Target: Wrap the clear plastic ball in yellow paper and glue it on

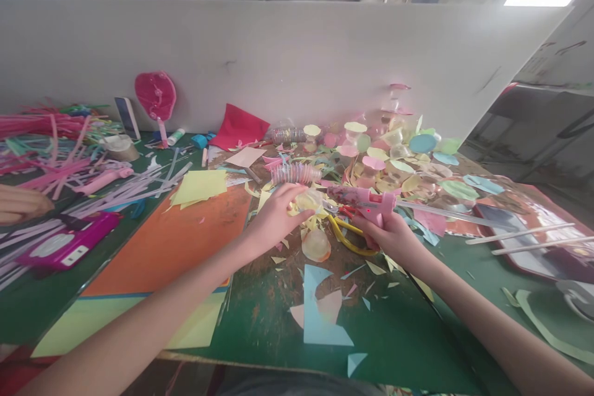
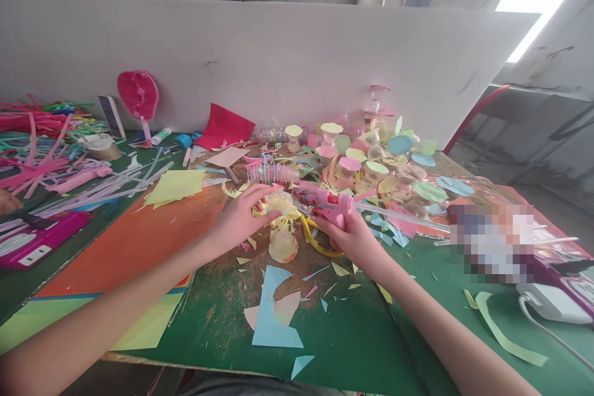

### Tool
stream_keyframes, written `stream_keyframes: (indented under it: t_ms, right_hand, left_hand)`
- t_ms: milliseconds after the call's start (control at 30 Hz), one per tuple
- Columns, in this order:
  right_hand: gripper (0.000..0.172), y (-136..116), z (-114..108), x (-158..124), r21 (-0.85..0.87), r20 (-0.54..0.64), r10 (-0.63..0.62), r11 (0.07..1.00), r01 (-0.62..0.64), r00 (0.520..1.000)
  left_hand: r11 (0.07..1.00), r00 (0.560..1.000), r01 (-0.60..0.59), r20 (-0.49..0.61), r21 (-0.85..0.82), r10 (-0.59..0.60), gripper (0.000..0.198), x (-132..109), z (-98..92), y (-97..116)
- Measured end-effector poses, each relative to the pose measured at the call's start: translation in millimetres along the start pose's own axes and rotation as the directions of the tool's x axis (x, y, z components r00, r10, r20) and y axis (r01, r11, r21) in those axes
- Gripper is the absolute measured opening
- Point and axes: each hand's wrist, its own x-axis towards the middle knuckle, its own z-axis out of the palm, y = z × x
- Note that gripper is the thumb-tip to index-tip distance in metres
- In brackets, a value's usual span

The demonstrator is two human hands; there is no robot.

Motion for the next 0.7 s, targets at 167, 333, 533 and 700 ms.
stream_keyframes:
  t_ms: [167, 333, 533, 700]
  right_hand:
    - [0.057, -0.7, -0.4, -0.9, -0.016, 0.008, 0.004, 1.0, -0.004, 1.0]
    - [0.057, -2.6, -1.1, -1.2, -0.016, -0.013, -0.003, 1.0, 0.003, 1.0]
    - [0.055, -6.4, -1.9, -2.2, 0.007, -0.036, 0.034, 0.999, -0.034, 0.999]
    - [0.051, -7.9, -1.3, -3.5, -0.016, -0.026, 0.027, 0.999, -0.028, 0.999]
  left_hand:
    - [0.995, 0.995, -0.083, -0.045, 0.06, 0.085, 0.042, 3.9, 1.6, -2.4]
    - [0.994, 0.993, -0.093, -0.072, 0.061, 0.098, 0.041, 4.9, 2.5, -4.5]
    - [0.993, 0.989, -0.077, -0.118, 0.091, 0.087, 0.036, 6.5, 0.7, -5.7]
    - [0.993, 0.99, -0.08, -0.11, 0.091, 0.09, 0.036, 5.8, 1.0, -5.6]
